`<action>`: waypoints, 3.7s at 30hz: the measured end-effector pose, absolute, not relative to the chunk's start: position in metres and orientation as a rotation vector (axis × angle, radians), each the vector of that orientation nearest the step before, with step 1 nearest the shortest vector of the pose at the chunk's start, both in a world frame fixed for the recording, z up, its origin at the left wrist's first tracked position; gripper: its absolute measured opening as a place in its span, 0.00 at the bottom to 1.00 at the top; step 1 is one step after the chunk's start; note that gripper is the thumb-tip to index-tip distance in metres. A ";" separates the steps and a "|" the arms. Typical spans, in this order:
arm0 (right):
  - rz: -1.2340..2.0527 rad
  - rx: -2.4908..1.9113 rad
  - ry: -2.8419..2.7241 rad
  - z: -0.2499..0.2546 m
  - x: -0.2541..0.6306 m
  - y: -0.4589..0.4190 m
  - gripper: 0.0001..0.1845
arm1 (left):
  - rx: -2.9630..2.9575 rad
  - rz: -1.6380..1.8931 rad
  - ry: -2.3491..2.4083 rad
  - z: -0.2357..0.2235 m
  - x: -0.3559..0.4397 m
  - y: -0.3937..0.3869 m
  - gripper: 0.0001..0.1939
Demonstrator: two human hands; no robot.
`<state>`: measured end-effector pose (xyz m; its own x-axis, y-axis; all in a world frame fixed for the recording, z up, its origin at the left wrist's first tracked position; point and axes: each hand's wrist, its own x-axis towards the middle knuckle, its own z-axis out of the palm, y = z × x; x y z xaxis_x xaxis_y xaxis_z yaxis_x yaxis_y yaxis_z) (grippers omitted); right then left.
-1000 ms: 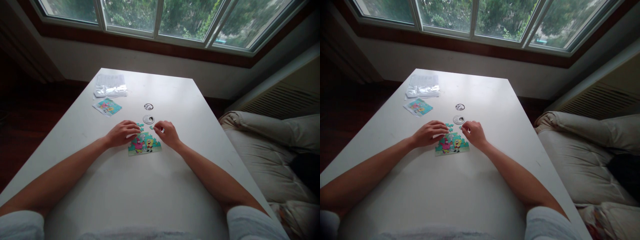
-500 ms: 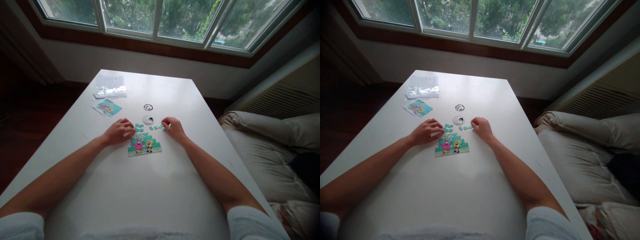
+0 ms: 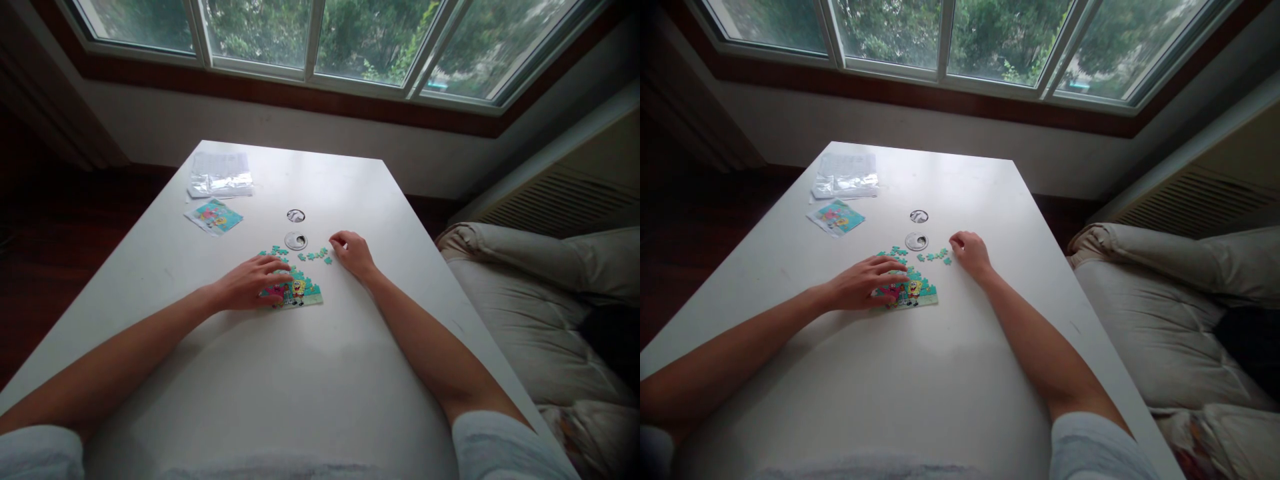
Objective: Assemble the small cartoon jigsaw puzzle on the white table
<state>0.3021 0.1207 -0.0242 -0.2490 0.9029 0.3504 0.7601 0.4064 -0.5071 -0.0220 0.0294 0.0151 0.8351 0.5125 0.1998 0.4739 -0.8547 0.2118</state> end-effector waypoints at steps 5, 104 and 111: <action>0.370 -1.370 -2.128 -0.025 0.302 0.120 0.08 | 2.870 0.313 0.633 0.016 -0.018 0.024 0.27; 0.339 -1.106 -2.384 -0.020 0.234 0.062 0.04 | 2.800 0.362 0.565 0.024 -0.017 0.026 0.19; 0.343 -1.077 -2.278 -0.022 0.243 0.071 0.04 | 2.811 0.365 0.558 0.023 -0.019 0.028 0.19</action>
